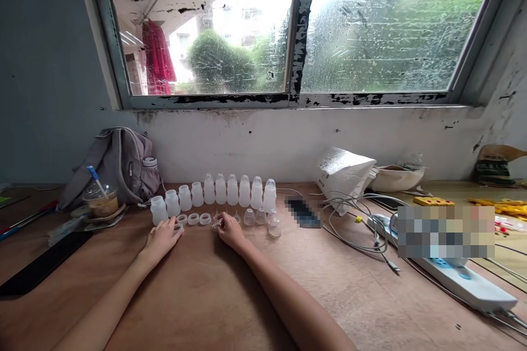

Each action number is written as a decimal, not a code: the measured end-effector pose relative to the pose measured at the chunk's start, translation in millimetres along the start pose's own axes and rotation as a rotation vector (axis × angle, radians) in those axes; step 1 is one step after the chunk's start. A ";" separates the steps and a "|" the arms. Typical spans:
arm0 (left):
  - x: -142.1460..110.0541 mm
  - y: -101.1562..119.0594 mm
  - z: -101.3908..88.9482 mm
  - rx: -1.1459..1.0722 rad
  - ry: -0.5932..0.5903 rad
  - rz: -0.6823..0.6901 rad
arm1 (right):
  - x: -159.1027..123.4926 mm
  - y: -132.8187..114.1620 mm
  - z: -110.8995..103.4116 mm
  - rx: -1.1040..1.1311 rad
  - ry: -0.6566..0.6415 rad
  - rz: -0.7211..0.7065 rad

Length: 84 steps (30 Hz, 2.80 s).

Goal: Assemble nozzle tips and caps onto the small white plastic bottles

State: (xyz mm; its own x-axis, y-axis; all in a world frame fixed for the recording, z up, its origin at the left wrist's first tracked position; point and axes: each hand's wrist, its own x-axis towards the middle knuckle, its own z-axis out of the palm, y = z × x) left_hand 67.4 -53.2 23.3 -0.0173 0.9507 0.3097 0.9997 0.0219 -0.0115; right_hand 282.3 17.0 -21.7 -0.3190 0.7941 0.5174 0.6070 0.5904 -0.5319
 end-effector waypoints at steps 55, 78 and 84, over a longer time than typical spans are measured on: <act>-34.9 106.9 -25.9 -0.559 0.351 0.639 | -72.6 -53.0 -107.3 0.133 0.045 -0.070; -46.7 115.1 -22.5 -0.590 0.061 0.584 | -72.3 -43.2 -100.4 -0.161 0.127 -0.200; -49.5 118.9 -48.7 -0.804 -0.166 0.565 | -68.2 -36.5 -113.7 -0.209 0.201 -0.465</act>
State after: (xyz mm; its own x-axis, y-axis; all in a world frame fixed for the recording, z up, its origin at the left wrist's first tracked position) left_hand 188.0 -112.7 52.9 0.5235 0.7895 0.3202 0.5755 -0.6048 0.5504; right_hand 364.7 -75.1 38.6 -0.4553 0.4003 0.7953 0.5731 0.8153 -0.0823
